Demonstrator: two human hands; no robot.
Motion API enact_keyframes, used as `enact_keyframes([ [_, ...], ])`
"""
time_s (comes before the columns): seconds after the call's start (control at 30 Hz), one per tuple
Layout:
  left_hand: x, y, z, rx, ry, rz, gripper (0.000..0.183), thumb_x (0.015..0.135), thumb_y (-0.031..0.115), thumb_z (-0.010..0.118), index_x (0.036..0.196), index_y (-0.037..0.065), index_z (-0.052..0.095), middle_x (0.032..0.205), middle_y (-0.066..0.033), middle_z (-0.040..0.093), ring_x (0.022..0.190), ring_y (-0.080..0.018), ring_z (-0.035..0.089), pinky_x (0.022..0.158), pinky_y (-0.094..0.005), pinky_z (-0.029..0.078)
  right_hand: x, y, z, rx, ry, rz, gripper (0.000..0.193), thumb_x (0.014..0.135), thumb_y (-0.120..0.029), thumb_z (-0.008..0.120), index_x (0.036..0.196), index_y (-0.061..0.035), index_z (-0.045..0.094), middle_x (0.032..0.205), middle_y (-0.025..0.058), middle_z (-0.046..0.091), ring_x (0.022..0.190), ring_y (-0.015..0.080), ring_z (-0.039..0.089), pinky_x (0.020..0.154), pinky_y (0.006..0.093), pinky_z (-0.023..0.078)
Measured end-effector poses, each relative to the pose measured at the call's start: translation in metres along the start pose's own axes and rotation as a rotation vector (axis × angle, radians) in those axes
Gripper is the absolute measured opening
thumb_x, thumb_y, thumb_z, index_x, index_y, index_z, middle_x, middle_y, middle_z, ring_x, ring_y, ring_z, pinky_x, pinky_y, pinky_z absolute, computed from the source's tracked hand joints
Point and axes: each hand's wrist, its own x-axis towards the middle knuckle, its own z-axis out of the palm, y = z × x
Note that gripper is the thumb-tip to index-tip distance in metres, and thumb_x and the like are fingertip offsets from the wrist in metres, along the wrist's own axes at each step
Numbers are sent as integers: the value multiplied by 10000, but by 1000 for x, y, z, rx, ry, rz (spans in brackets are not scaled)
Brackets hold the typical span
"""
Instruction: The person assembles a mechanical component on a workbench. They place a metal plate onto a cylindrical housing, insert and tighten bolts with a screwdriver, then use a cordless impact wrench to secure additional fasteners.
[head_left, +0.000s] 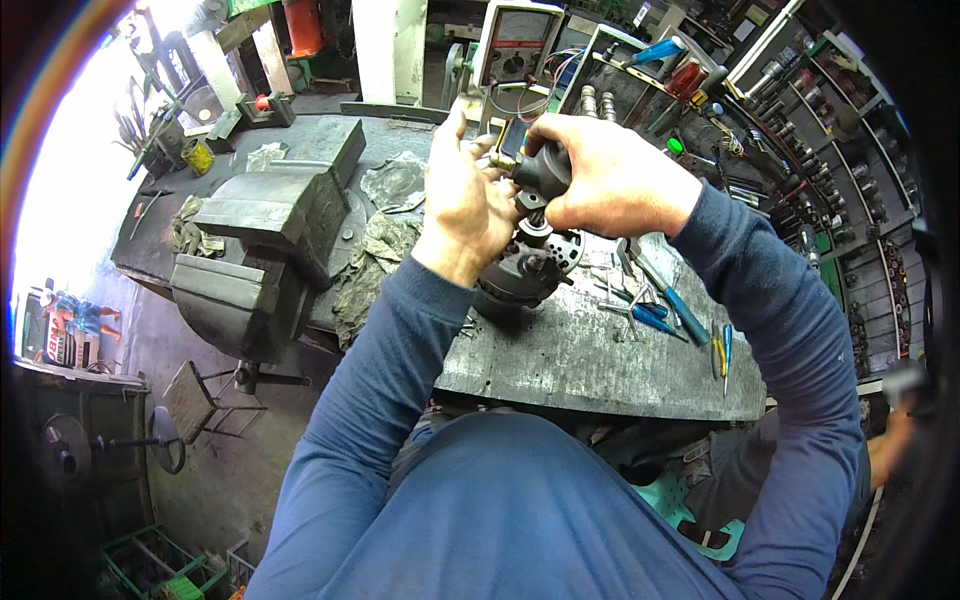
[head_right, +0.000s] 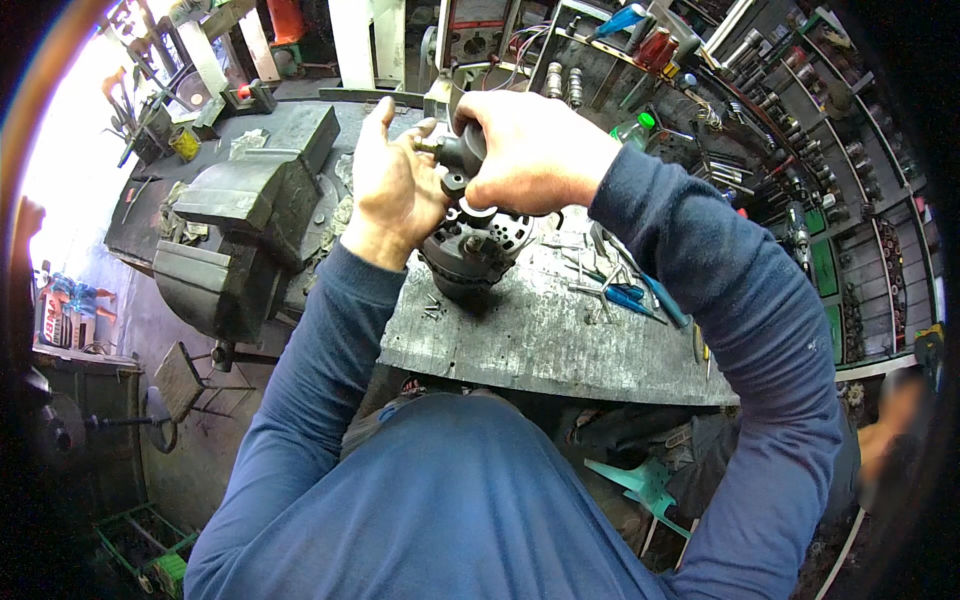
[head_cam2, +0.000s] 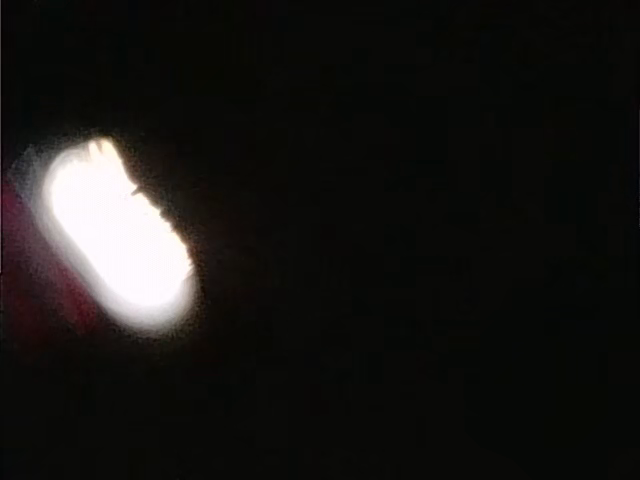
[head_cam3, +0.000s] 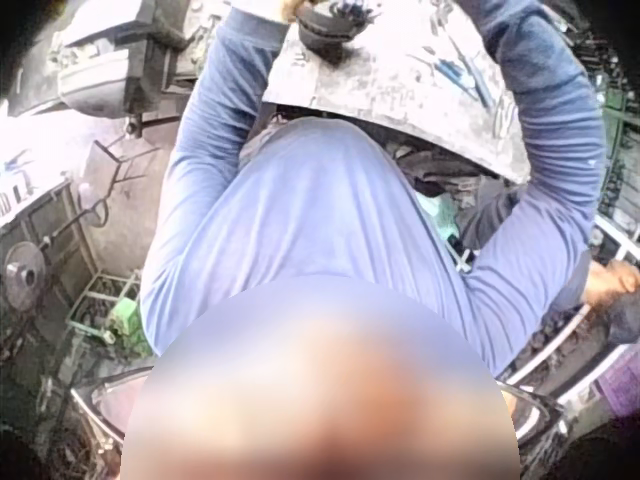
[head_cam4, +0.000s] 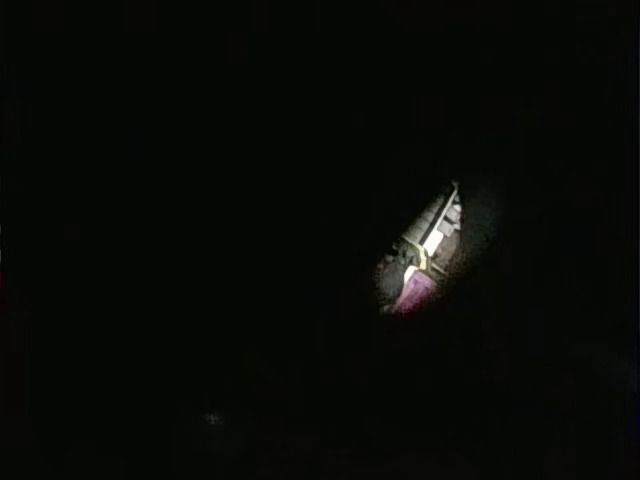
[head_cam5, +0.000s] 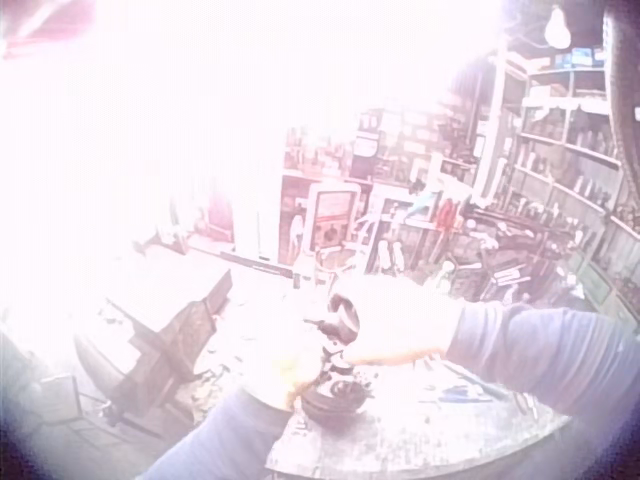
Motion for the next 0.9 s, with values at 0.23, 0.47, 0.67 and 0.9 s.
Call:
enact_keyframes([
  [0.23,-35,23,-46,187,98,222,712,1043,572,501,1481,20,391,1339,-198,462,1219,-367,554,998,-570,529,0,4,23,-37,19,8,633,678,-198,785,1265,-28,620,1159,231,682,1086,396,687,984,447,553],
  [0.47,-56,15,-94,331,91,342,450,1108,320,515,1453,32,493,1381,-152,481,1143,-289,614,879,-459,621,6,8,31,-90,-41,19,625,681,-196,782,1269,-70,609,1183,209,654,1094,402,668,971,452,556],
  [0.67,-62,-3,-108,438,90,318,419,1085,303,567,1405,34,553,1382,-110,550,1148,-238,610,894,-430,595,6,2,28,-63,-132,-4,629,687,-169,769,1287,-78,603,1132,193,628,1071,402,665,953,461,557],
  [0.9,-67,-16,-117,714,51,388,387,1069,224,586,1369,-19,559,1389,-146,547,1124,-197,640,868,-338,614,4,-5,32,-104,-107,65,635,678,-161,768,1277,-35,600,1148,206,636,1076,398,664,961,451,550],
])
